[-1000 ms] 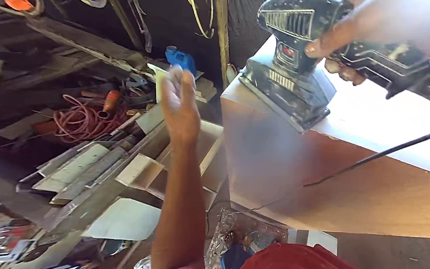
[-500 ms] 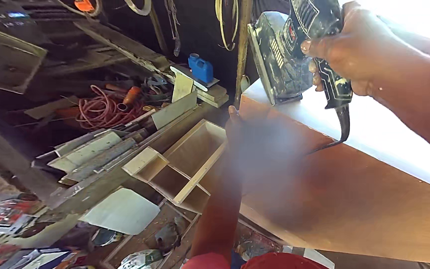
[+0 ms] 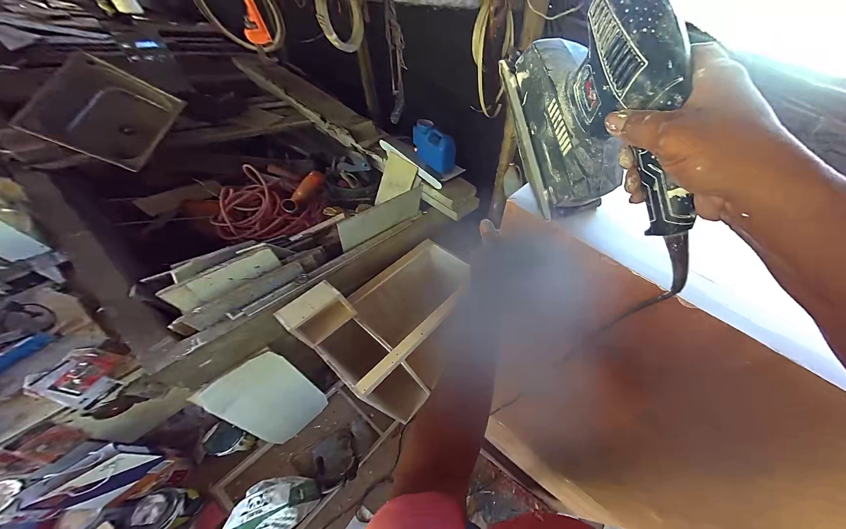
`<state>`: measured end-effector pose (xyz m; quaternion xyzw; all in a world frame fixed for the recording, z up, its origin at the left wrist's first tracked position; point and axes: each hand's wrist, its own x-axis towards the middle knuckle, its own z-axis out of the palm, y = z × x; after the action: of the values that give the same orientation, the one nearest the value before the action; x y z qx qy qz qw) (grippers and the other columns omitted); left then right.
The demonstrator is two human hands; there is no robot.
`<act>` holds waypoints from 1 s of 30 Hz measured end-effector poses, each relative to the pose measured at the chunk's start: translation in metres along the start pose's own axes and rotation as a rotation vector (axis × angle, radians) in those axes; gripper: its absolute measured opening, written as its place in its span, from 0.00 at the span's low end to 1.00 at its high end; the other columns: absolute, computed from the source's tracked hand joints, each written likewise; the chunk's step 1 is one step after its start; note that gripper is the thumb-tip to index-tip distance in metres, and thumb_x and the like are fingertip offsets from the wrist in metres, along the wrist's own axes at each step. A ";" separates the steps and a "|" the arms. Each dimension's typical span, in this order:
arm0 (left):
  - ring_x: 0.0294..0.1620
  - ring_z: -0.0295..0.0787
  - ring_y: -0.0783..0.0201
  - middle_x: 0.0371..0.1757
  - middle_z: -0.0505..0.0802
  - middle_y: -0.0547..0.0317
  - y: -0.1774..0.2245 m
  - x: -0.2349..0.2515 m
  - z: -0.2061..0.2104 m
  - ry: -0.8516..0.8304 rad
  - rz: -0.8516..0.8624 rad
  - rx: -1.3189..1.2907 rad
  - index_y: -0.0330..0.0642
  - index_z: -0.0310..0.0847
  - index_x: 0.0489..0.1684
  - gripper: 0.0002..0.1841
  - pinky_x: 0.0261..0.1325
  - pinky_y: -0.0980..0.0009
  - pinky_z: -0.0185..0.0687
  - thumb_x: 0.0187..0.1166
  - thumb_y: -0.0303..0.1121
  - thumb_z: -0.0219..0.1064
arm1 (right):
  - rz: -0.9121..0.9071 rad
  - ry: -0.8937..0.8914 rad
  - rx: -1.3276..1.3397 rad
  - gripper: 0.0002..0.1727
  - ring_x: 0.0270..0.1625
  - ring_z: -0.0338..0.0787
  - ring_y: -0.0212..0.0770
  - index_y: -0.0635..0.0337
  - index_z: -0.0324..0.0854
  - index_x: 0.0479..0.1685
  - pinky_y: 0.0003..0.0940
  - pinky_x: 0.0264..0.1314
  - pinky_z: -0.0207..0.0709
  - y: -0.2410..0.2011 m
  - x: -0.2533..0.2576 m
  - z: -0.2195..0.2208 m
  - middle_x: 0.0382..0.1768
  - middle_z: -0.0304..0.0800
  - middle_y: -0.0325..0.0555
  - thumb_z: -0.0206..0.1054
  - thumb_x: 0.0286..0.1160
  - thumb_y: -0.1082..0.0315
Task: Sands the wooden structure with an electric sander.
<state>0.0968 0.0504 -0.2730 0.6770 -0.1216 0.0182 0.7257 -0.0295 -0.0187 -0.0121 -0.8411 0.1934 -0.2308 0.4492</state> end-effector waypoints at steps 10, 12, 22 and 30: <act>0.34 0.89 0.59 0.27 0.87 0.52 -0.003 0.000 0.002 0.012 0.031 0.018 0.39 0.84 0.33 0.44 0.42 0.53 0.83 0.90 0.63 0.24 | -0.017 -0.005 -0.021 0.35 0.20 0.87 0.41 0.46 0.56 0.81 0.36 0.19 0.89 -0.001 -0.003 0.007 0.41 0.83 0.49 0.72 0.78 0.68; 0.35 0.90 0.58 0.28 0.89 0.52 -0.004 0.000 0.003 0.006 0.035 0.013 0.40 0.85 0.34 0.45 0.42 0.52 0.83 0.90 0.64 0.23 | -0.023 0.020 -0.003 0.32 0.20 0.87 0.42 0.48 0.60 0.77 0.37 0.19 0.89 0.006 -0.011 -0.005 0.40 0.83 0.48 0.72 0.77 0.69; 0.43 0.90 0.55 0.35 0.91 0.48 0.002 -0.003 0.004 0.050 -0.009 0.022 0.39 0.86 0.42 0.46 0.50 0.47 0.83 0.89 0.65 0.23 | 0.012 -0.048 -0.031 0.32 0.20 0.88 0.40 0.48 0.61 0.78 0.35 0.18 0.88 -0.011 -0.029 -0.004 0.40 0.84 0.49 0.72 0.78 0.69; 0.62 0.87 0.65 0.56 0.92 0.47 0.048 -0.004 0.001 -0.026 0.089 -0.211 0.32 0.81 0.64 0.41 0.71 0.60 0.79 0.93 0.58 0.27 | 0.024 -0.053 -0.093 0.31 0.19 0.87 0.39 0.47 0.61 0.74 0.33 0.18 0.87 -0.003 -0.068 -0.042 0.37 0.85 0.46 0.73 0.76 0.70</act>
<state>0.0835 0.0542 -0.2269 0.5909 -0.1620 0.0286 0.7898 -0.1086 -0.0090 -0.0039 -0.8645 0.2020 -0.1941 0.4174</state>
